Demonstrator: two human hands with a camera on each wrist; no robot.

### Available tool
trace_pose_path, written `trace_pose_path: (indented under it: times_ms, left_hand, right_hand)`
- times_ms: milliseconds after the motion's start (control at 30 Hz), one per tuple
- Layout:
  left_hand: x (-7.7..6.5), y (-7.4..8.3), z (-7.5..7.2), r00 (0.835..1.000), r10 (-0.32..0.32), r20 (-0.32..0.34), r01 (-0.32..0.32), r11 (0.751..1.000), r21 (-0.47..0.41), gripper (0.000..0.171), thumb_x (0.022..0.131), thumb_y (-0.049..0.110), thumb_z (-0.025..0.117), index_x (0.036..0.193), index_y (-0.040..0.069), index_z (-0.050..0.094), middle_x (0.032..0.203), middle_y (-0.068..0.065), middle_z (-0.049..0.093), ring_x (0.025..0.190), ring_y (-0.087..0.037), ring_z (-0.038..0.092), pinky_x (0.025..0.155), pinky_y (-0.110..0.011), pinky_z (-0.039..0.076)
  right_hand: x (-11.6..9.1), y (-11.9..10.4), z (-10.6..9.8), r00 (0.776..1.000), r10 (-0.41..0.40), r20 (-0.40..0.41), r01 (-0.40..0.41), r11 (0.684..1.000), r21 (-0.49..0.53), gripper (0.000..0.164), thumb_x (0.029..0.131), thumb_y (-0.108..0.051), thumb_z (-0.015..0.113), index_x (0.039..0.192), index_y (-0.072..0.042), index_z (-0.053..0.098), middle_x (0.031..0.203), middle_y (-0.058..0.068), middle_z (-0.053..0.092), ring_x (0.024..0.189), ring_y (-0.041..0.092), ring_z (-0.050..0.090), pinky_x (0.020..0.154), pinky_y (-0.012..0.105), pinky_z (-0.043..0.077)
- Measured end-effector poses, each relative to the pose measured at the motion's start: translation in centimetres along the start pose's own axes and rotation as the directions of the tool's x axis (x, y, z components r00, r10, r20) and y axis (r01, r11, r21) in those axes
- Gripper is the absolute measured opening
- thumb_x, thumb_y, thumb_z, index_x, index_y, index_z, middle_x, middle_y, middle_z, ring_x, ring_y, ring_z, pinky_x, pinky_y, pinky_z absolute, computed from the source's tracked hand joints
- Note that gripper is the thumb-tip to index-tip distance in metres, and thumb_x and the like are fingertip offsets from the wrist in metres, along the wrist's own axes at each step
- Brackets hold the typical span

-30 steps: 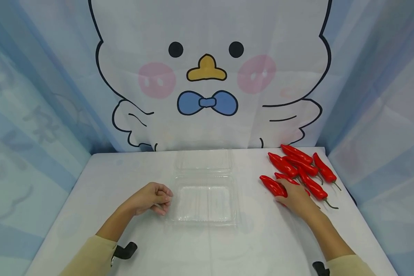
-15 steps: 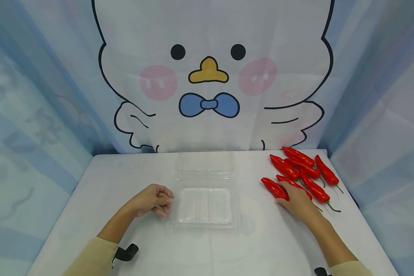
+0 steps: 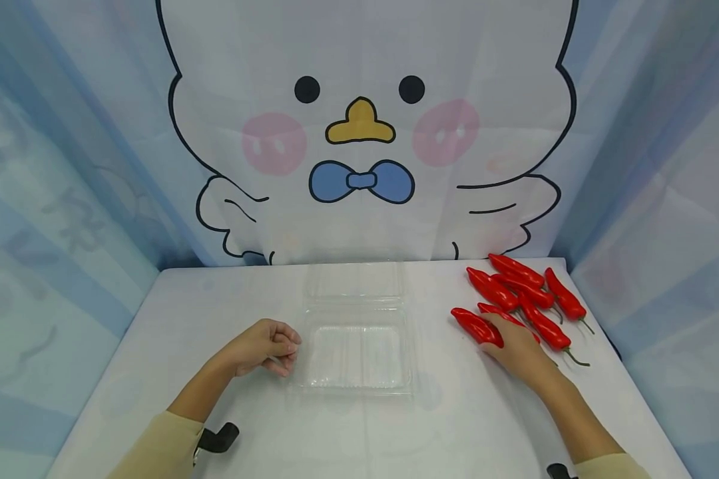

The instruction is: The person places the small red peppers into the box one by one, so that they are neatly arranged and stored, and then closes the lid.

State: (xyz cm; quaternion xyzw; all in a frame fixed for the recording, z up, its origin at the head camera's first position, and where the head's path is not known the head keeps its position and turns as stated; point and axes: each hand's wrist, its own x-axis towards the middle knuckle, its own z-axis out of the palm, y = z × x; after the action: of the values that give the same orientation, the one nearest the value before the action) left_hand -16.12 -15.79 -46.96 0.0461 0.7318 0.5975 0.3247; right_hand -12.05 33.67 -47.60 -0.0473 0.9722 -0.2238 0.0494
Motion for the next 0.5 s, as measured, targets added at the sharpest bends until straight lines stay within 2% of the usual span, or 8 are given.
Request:
trace_pose_path:
  times_ms: [267,500]
  left_hand:
    - [0.0,0.2,0.0,1.000,-0.008,0.000,0.008,1.000,0.014,0.022,0.101,-0.003,0.059,0.119,-0.016,0.057,0.085,-0.013,0.070,0.070,-0.018,0.073,0.065,-0.034,0.066]
    - [0.0,0.4,0.0,1.000,-0.015,-0.009,0.016,0.999,0.028,0.022,0.101,-0.002,0.060,0.118,-0.015,0.058,0.087,-0.013,0.070,0.070,-0.019,0.073,0.065,-0.035,0.066]
  right_hand:
    - [-0.3,-0.1,-0.6,0.999,-0.043,-0.027,0.043,0.999,0.000,0.077,0.082,-0.014,0.087,0.146,0.004,0.049,0.137,0.035,0.056,0.122,0.055,0.054,0.090,0.067,0.057]
    - [-0.1,-0.5,-1.1,0.998,-0.056,-0.034,0.055,0.998,-0.021,0.077,0.083,-0.014,0.086,0.149,0.001,0.048,0.139,0.034,0.056,0.125,0.054,0.053,0.093,0.068,0.055]
